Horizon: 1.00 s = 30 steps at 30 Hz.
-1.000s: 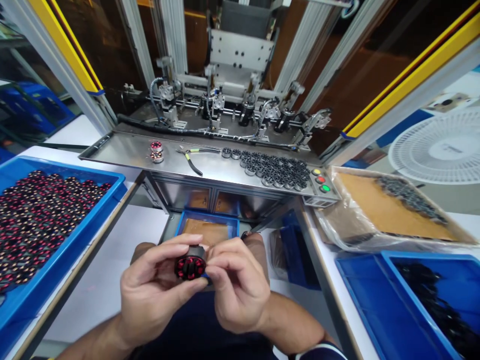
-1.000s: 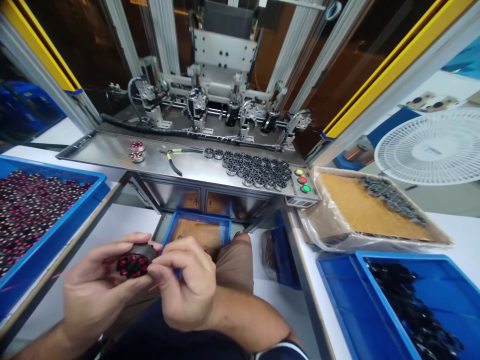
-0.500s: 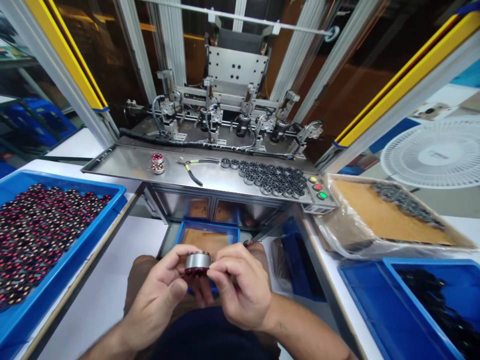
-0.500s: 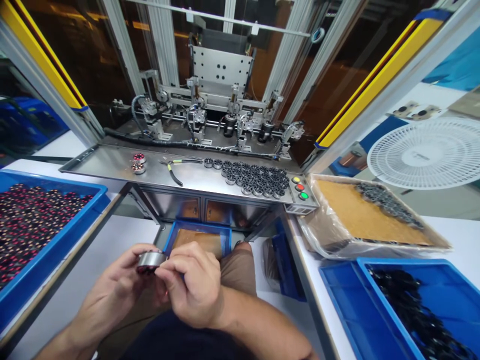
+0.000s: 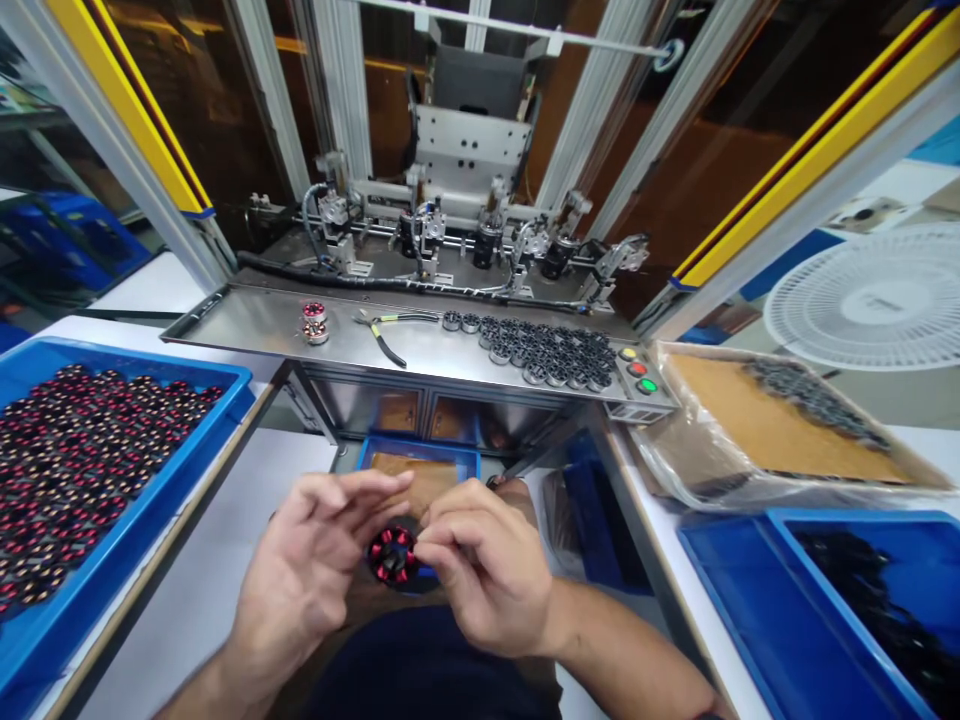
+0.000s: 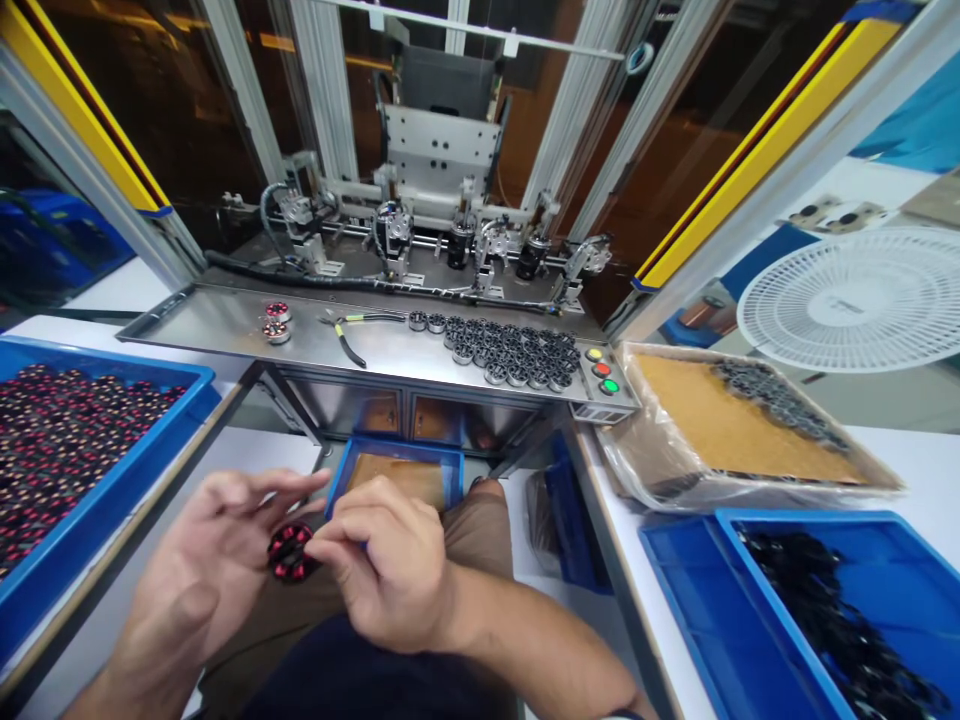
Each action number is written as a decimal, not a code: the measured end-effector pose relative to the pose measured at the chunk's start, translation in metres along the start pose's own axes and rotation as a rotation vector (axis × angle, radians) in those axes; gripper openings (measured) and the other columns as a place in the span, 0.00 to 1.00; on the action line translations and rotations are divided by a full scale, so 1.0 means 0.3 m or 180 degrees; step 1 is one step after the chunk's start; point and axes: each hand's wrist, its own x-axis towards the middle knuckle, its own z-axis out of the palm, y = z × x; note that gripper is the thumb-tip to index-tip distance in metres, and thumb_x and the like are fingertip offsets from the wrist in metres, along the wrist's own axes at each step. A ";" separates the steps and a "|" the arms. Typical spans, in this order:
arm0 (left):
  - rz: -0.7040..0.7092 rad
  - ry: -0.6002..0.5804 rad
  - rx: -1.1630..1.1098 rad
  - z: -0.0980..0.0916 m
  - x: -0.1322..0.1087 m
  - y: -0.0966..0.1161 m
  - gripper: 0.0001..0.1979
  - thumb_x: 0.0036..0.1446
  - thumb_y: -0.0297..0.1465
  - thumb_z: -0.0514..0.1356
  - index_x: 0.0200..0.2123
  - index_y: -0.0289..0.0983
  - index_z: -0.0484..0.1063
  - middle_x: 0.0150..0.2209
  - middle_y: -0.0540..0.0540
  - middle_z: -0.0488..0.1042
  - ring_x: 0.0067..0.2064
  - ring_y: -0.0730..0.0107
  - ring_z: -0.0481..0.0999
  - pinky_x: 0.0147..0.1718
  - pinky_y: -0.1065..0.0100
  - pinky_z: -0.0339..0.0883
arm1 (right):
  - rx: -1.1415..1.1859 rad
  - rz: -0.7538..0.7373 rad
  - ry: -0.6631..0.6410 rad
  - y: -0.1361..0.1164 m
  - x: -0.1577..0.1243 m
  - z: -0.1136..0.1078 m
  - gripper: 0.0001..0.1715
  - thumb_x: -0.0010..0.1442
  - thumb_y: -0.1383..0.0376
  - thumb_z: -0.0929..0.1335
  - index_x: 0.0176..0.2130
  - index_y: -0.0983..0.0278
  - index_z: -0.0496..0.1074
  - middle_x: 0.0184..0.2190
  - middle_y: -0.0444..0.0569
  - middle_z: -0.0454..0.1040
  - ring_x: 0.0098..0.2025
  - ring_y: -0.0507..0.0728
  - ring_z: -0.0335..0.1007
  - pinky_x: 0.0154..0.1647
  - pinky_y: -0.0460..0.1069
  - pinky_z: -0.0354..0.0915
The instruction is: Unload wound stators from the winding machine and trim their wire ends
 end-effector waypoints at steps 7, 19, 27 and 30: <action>-0.0810 -0.0836 0.0060 -0.019 -0.007 -0.039 0.12 0.61 0.38 0.61 0.46 0.42 0.65 0.32 0.48 0.76 0.32 0.70 0.78 0.30 0.72 0.72 | -0.0432 -0.0282 -0.0079 -0.003 -0.002 -0.031 0.03 0.63 0.70 0.67 0.36 0.67 0.72 0.28 0.49 0.73 0.30 0.51 0.70 0.31 0.45 0.69; 0.1494 -0.0467 0.2194 -0.038 0.003 -0.048 0.31 0.48 0.17 0.67 0.53 0.44 0.66 0.46 0.45 0.76 0.48 0.65 0.77 0.47 0.68 0.74 | 0.2528 0.2744 0.0109 0.029 -0.057 0.042 0.19 0.60 0.56 0.70 0.26 0.66 0.67 0.20 0.41 0.65 0.20 0.46 0.61 0.21 0.43 0.59; 0.1290 -0.0172 0.2337 -0.044 -0.014 -0.061 0.35 0.46 0.18 0.70 0.55 0.44 0.65 0.46 0.48 0.76 0.47 0.68 0.79 0.50 0.71 0.74 | 0.2671 0.2976 0.0143 0.045 -0.075 0.049 0.19 0.59 0.55 0.71 0.26 0.66 0.67 0.20 0.40 0.67 0.18 0.45 0.61 0.20 0.41 0.59; 0.1028 -0.0136 0.2028 -0.027 -0.025 -0.052 0.31 0.49 0.18 0.67 0.53 0.46 0.65 0.49 0.48 0.76 0.48 0.68 0.79 0.49 0.71 0.74 | 0.2489 0.2824 0.0135 0.040 -0.067 0.047 0.19 0.60 0.56 0.70 0.26 0.66 0.67 0.20 0.40 0.66 0.19 0.45 0.62 0.21 0.42 0.60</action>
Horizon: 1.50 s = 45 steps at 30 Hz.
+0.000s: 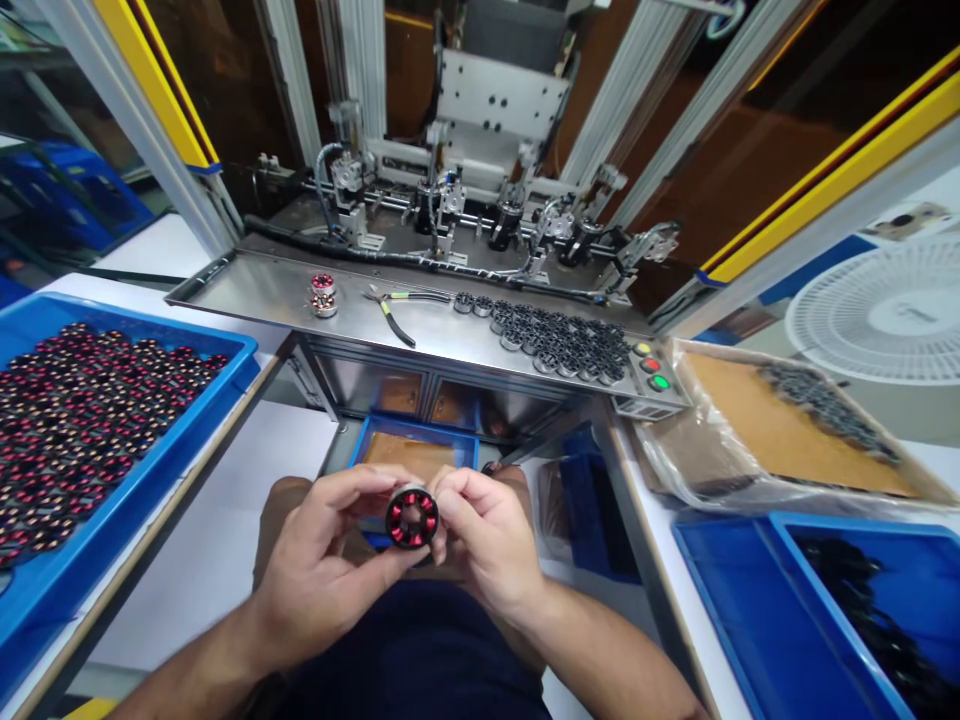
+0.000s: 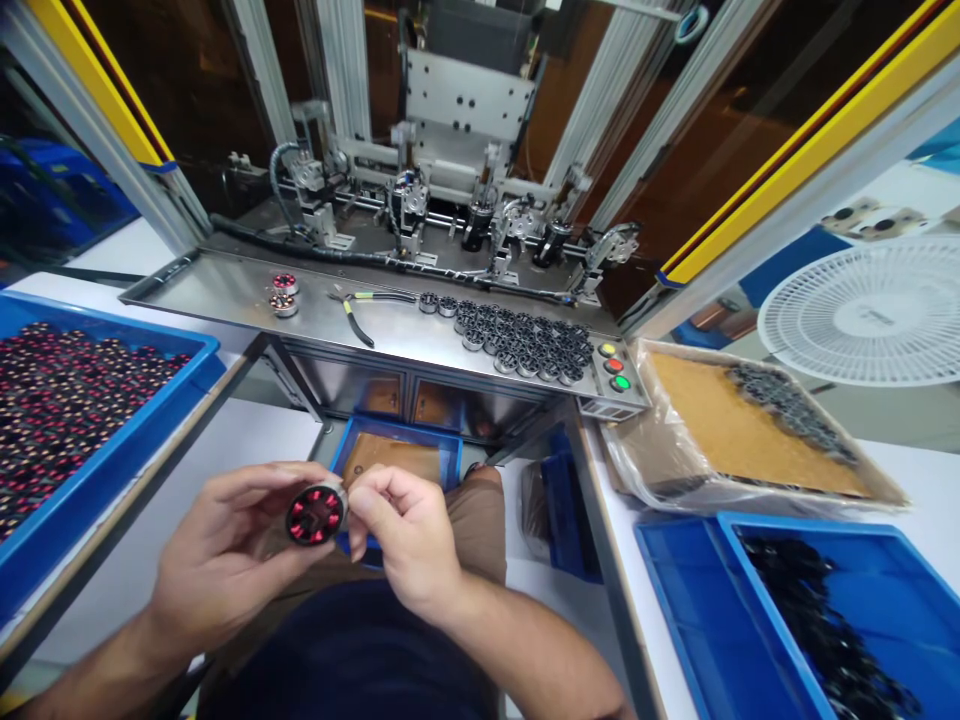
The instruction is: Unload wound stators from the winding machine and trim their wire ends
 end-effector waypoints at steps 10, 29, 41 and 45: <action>-0.1380 -0.0460 -0.2181 -0.014 0.061 0.039 0.30 0.44 0.41 0.72 0.51 0.42 0.70 0.43 0.44 0.79 0.49 0.60 0.78 0.47 0.66 0.73 | -0.2803 -0.2837 -0.0473 -0.120 0.001 -0.039 0.03 0.63 0.69 0.67 0.36 0.66 0.72 0.29 0.50 0.74 0.31 0.53 0.73 0.31 0.46 0.70; -0.1953 -0.0714 -0.2073 0.001 0.039 0.010 0.12 0.56 0.32 0.65 0.44 0.37 0.76 0.33 0.45 0.79 0.30 0.70 0.78 0.33 0.70 0.75 | -0.2516 -0.2763 -0.0760 -0.179 0.035 -0.076 0.17 0.55 0.62 0.75 0.43 0.67 0.74 0.33 0.50 0.72 0.33 0.53 0.70 0.31 0.47 0.71; -0.1585 -0.0305 -0.1440 -0.018 0.038 0.018 0.15 0.50 0.26 0.69 0.42 0.43 0.74 0.34 0.50 0.79 0.32 0.70 0.80 0.31 0.73 0.75 | -0.2754 -0.2769 -0.0404 -0.176 0.017 -0.023 0.05 0.61 0.69 0.69 0.34 0.71 0.74 0.30 0.52 0.74 0.32 0.51 0.69 0.32 0.45 0.69; -0.1114 -0.0127 -0.1631 -0.020 0.050 0.029 0.25 0.42 0.30 0.73 0.45 0.47 0.71 0.50 0.49 0.76 0.47 0.63 0.79 0.45 0.67 0.75 | -0.2577 -0.2771 -0.0281 -0.170 0.025 -0.014 0.06 0.62 0.70 0.68 0.32 0.69 0.72 0.26 0.50 0.72 0.30 0.51 0.67 0.32 0.45 0.68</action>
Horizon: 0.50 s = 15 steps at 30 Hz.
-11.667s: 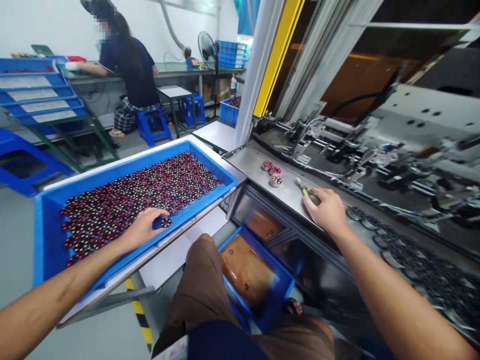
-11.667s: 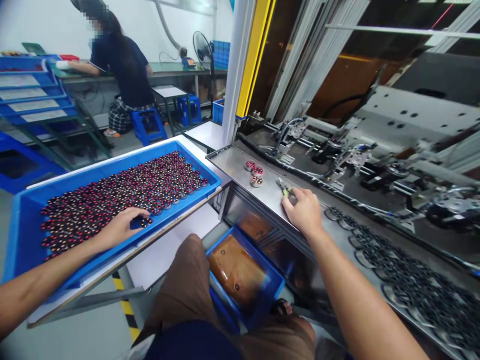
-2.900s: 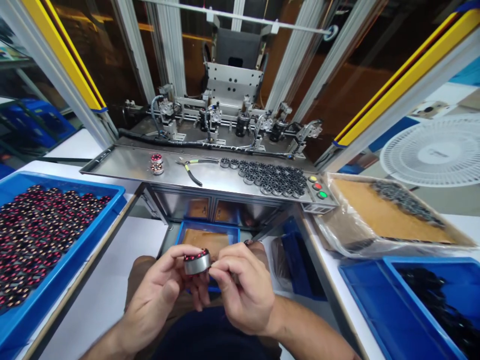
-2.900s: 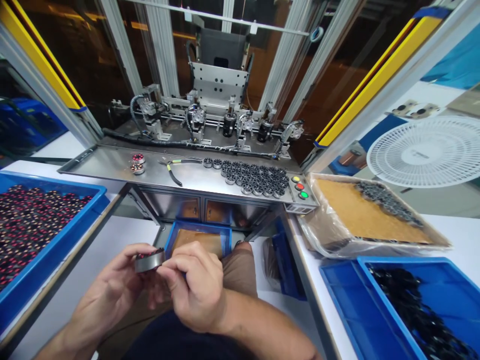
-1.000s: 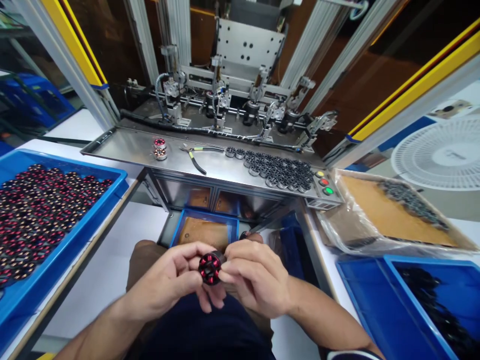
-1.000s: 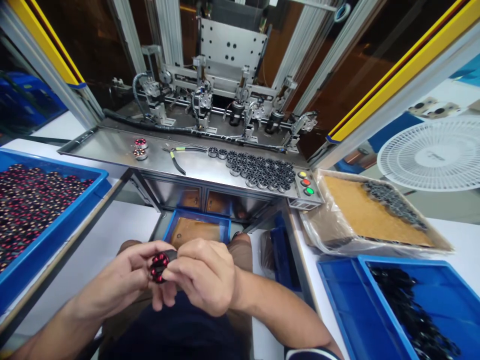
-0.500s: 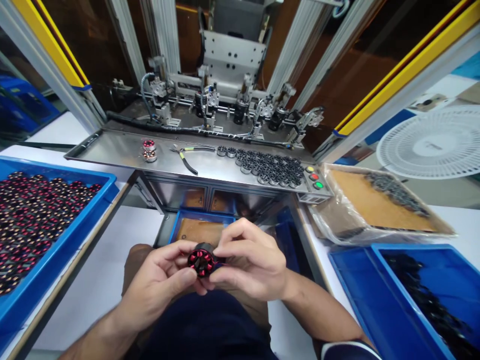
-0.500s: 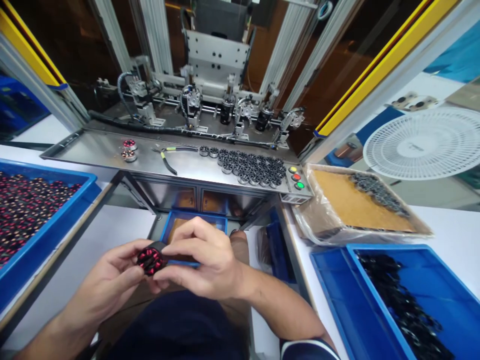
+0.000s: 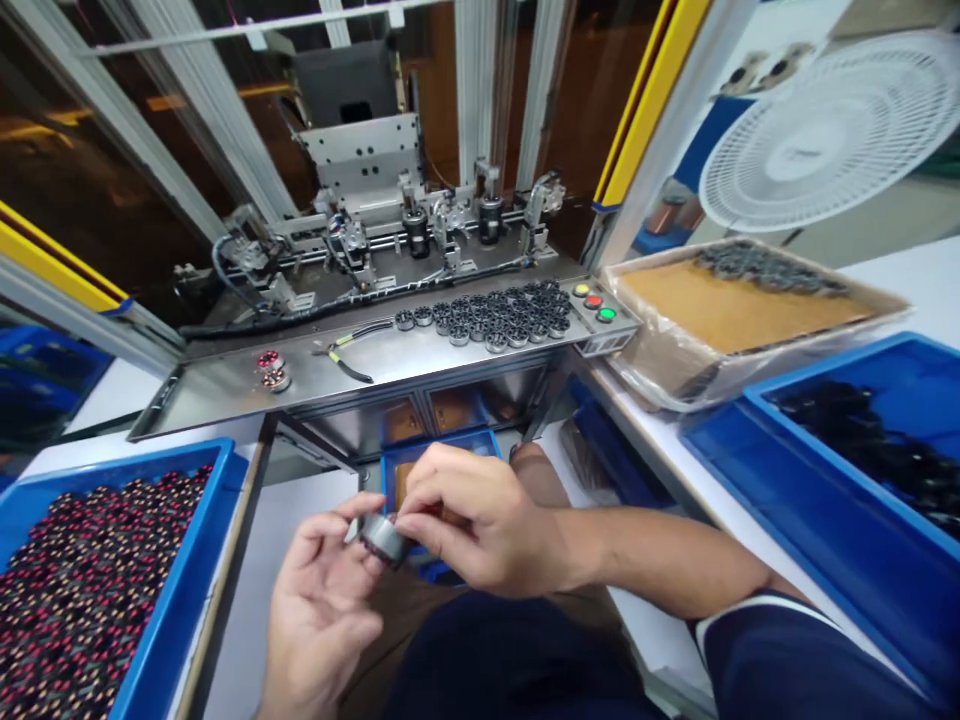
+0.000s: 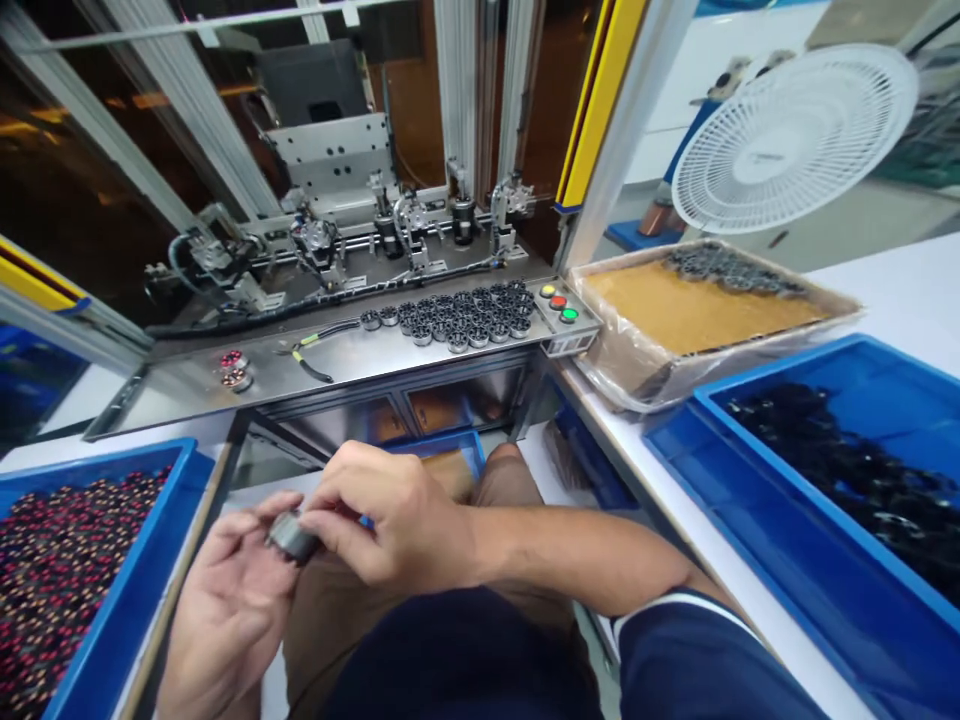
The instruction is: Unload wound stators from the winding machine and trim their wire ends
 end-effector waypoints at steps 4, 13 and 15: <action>-0.0161 0.0010 -0.0554 0.022 0.016 0.003 0.28 0.46 0.49 0.68 0.48 0.43 0.72 0.46 0.46 0.77 0.51 0.57 0.77 0.49 0.63 0.73 | 0.0033 -0.0387 -0.0291 -0.003 0.010 -0.014 0.04 0.63 0.69 0.67 0.35 0.67 0.71 0.30 0.51 0.74 0.35 0.51 0.70 0.36 0.45 0.70; -0.0746 -0.0881 -0.1002 0.052 0.012 -0.026 0.10 0.61 0.32 0.60 0.47 0.39 0.71 0.36 0.46 0.79 0.35 0.67 0.82 0.31 0.72 0.74 | -0.0438 -0.0191 -0.0609 -0.064 0.037 -0.060 0.05 0.62 0.72 0.66 0.37 0.66 0.73 0.31 0.51 0.74 0.32 0.52 0.70 0.31 0.46 0.69; -0.0330 -0.0579 -0.1014 0.059 0.019 -0.012 0.14 0.55 0.25 0.65 0.44 0.42 0.71 0.45 0.48 0.77 0.42 0.68 0.80 0.39 0.70 0.74 | -0.0528 0.0091 -0.0540 -0.078 0.050 -0.061 0.06 0.61 0.74 0.67 0.36 0.66 0.73 0.30 0.50 0.73 0.31 0.52 0.70 0.30 0.45 0.69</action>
